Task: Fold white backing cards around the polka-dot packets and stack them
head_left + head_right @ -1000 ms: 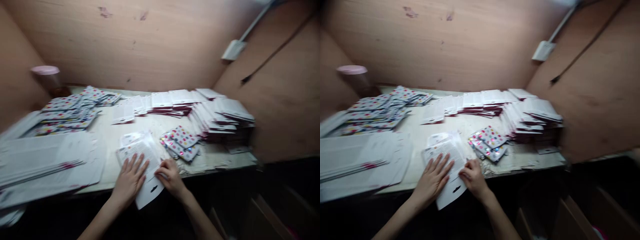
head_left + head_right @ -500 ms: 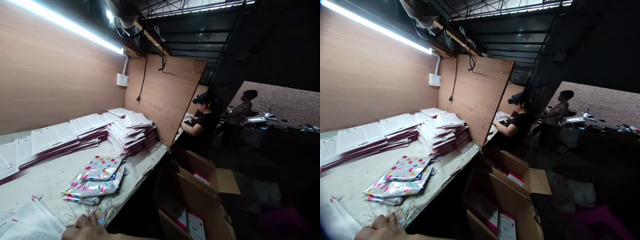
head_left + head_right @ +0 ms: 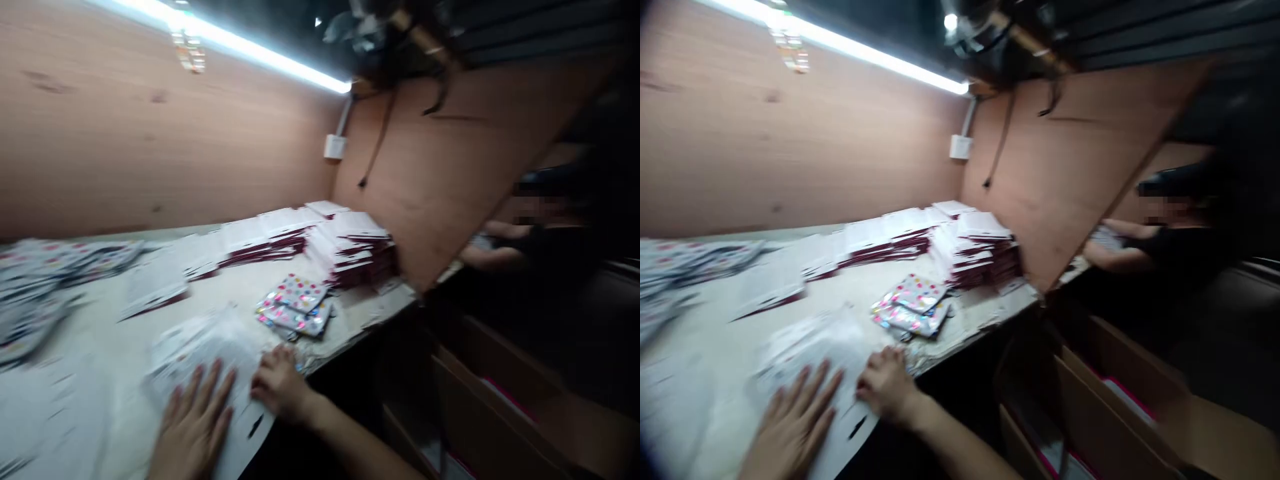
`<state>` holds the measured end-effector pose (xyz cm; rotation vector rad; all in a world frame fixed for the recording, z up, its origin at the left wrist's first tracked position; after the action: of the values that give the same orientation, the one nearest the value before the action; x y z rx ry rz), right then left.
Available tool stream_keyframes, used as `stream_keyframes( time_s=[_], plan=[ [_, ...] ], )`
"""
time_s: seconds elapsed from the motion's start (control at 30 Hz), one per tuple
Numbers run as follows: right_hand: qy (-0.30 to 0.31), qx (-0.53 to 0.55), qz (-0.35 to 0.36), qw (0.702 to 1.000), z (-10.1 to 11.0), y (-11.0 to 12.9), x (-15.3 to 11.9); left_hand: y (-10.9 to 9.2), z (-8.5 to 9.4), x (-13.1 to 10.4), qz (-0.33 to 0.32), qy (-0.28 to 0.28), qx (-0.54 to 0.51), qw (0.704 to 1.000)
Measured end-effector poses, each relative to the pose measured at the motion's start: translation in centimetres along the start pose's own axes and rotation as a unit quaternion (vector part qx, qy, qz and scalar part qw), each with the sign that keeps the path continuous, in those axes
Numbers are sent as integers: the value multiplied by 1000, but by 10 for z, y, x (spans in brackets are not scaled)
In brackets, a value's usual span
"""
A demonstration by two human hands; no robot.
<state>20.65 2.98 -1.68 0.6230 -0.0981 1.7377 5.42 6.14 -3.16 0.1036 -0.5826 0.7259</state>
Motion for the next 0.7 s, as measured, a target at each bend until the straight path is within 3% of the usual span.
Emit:
stream_keyframes(
  time_s=[0.1,0.23,0.43,0.7],
  plan=[
    [-19,56,7,998,3,2,-3,-3,20,-7,31,51,26,998],
    [-26,100,25,994,3,5,-9,-9,19,2,53,95,11,994],
    [-29,133,35,990,17,3,-22,-12,21,-2,42,86,35,995],
    [-47,181,19,982,24,-1,-4,-13,22,-1,45,92,40,994]
  ],
)
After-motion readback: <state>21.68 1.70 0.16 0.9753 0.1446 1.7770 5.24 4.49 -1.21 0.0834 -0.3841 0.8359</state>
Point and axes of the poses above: each hand's wrist, its own x-axis towards the middle knuckle, its own z-axis out of the back of the hand, y = z × x, the point moved 6 cm from there along x, towards the middle knuckle, and after that the axes turned 7 degrees about -y, right-handed, at the moved point
